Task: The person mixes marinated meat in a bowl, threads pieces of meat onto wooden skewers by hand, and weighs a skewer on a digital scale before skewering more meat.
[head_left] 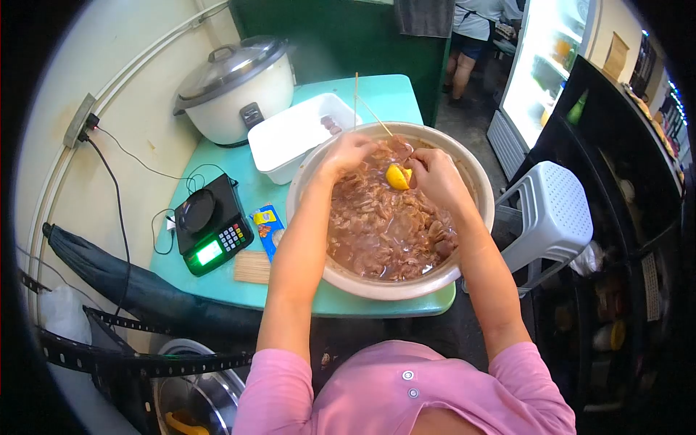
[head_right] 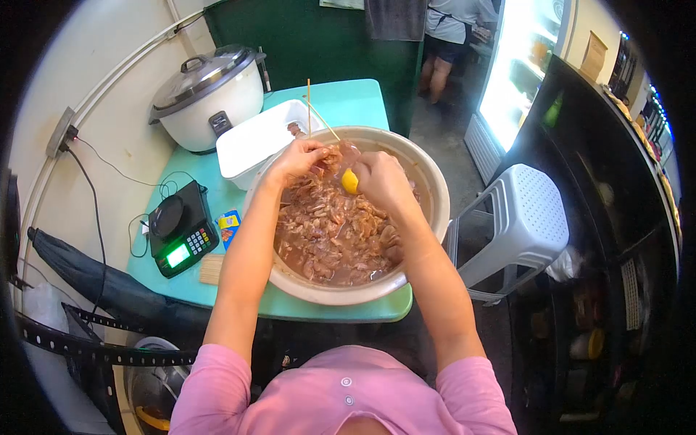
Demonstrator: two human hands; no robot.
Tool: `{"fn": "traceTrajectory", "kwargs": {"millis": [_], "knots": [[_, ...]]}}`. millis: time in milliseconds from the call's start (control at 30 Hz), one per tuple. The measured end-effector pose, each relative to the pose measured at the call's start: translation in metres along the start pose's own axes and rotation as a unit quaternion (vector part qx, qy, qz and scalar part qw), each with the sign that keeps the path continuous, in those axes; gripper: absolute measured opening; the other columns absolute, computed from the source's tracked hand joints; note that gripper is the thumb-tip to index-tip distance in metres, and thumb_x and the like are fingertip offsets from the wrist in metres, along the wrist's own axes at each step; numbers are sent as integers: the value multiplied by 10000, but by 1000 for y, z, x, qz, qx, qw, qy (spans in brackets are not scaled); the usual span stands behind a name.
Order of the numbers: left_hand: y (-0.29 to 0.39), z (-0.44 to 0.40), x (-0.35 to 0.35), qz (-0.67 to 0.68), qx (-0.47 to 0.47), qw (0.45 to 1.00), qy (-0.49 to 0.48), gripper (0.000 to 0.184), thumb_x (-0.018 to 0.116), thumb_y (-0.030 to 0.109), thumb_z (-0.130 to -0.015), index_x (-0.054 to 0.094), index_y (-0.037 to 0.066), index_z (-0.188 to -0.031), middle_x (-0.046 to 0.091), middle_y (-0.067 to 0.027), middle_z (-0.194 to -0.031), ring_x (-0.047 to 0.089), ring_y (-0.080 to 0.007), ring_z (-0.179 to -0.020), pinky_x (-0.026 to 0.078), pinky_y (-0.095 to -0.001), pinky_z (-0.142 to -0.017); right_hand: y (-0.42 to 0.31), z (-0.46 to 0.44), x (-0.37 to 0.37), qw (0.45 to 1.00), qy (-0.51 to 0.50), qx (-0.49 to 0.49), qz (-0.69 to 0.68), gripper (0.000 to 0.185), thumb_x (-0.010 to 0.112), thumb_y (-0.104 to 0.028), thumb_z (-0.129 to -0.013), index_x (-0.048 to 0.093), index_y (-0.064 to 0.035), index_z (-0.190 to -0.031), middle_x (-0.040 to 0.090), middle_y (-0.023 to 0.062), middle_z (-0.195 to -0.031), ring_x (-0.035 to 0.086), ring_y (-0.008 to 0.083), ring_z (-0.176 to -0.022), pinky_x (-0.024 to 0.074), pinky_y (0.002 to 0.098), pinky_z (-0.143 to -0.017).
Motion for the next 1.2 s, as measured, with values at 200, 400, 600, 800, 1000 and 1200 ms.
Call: {"fn": "traceTrajectory", "kwargs": {"millis": [200,400,600,800,1000,1200], "knots": [[2,10,-14,75,-23,997,11,198,574,156,-889,633,3,-1000,660,-61,-828,623,-132,-666,514,-262,-592,1,0,0,1000,11,-6,5,203,525,-146,-794,655,-5,-860,605,260,-801,590,420,-802,458,453,-741],[-10,10,-33,-264,55,956,117,171,669,102,-761,682,29,-915,684,-108,-808,650,-178,-708,520,-306,-674,1,-2,1,1000,4,-3,4,198,535,-139,-788,653,3,-858,602,262,-790,595,414,-794,463,445,-734],[10,25,-19,-323,54,944,24,228,707,67,-676,706,63,-904,691,-108,-826,657,-192,-737,509,-298,-699,3,-2,2,1000,-2,12,21,228,520,-144,-795,672,-34,-925,623,240,-817,610,385,-809,469,425,-751],[47,67,29,-321,111,921,-190,237,699,63,-660,706,76,-896,686,-105,-823,645,-198,-781,494,-300,-721,5,-3,2,999,12,-37,29,225,489,-116,-845,636,54,-832,605,107,-569,579,173,-519,449,314,-548],[22,62,37,-381,112,904,-162,132,660,54,-681,658,42,-812,665,-113,-805,623,-230,-749,477,-332,-720,6,-2,3,998,15,-47,31,227,489,-118,-841,637,54,-836,612,130,-584,594,191,-530,455,328,-557],[6,63,21,-144,88,972,-166,157,663,35,-684,658,37,-841,647,-61,-794,608,-162,-741,474,-307,-721,3,-2,1,998,16,-48,32,229,491,-122,-832,637,55,-839,616,145,-596,607,204,-537,465,338,-574]]}}
Point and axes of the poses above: each hand's wrist, its own z-axis away from the middle knuckle, its own x-axis out of the palm, y = z × x, the point moved 3 cm from there along -z, towards the middle knuckle
